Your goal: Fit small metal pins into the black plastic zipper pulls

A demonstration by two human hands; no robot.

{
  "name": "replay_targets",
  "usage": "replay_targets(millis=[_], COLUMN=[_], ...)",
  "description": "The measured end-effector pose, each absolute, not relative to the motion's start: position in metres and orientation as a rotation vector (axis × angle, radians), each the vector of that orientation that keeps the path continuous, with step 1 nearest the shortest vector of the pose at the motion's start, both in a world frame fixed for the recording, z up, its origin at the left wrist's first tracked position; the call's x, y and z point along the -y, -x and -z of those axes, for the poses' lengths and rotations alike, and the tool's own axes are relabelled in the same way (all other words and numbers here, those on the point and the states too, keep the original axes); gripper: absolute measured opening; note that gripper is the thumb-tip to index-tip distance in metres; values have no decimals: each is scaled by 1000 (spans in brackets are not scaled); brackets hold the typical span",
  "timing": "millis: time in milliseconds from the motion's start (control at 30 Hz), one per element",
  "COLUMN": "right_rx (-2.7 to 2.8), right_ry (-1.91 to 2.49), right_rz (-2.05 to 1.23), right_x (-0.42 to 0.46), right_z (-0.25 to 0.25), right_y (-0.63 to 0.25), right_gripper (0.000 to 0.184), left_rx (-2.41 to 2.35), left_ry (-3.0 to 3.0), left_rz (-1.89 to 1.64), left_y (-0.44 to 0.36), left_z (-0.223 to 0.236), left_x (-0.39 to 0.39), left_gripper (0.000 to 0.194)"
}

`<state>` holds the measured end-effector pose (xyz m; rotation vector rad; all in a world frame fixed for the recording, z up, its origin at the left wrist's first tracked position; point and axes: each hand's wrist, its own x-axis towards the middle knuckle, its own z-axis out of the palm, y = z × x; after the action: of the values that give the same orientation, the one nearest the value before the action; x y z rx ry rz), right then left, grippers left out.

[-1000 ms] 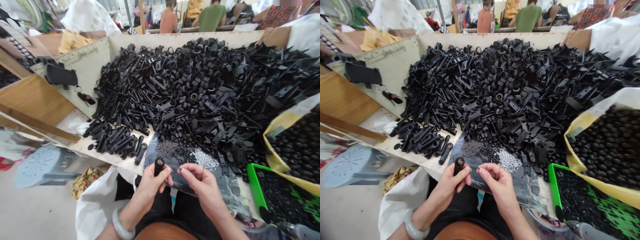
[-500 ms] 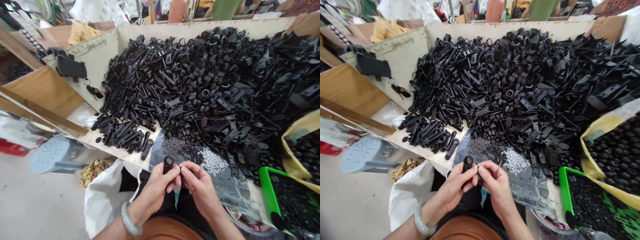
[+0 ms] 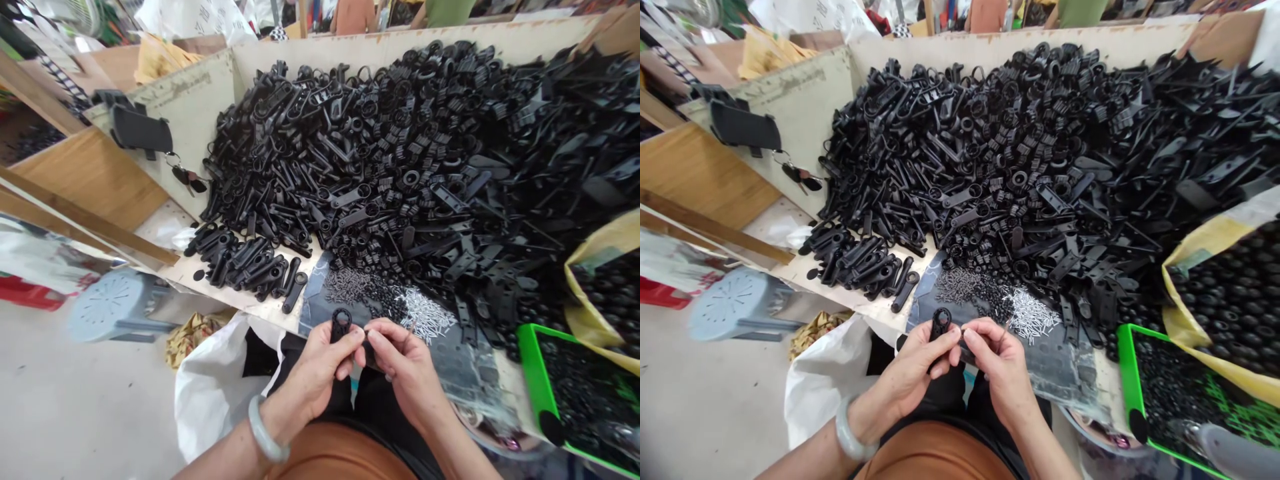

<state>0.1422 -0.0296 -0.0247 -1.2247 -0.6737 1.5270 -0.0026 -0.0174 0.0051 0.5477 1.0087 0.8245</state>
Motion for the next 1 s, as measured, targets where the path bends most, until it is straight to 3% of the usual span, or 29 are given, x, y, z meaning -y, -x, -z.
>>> replay_targets(millis=[233,400,667,1000], right_rx=[864,1301,1639,1599], right_ry=[1167,1206,1176,1228], right_rz=[-1440,-1090,-744,-733], right_x=[27,26,33,36], right_z=[27,29,31,24], right_y=[-149,-158,-170,-171], right_gripper=[22,9,21,14], left_rx=[-1019,-1060,-958,-940], left_ry=[-491,-426,-123,-125], left_rz=[-811,-821,-748,-695], left_y=[-1,-2,-5,-8], left_z=[-8,-4,-4,-8], left_x=[19,18,18,22], left_gripper=[38,39,42,41])
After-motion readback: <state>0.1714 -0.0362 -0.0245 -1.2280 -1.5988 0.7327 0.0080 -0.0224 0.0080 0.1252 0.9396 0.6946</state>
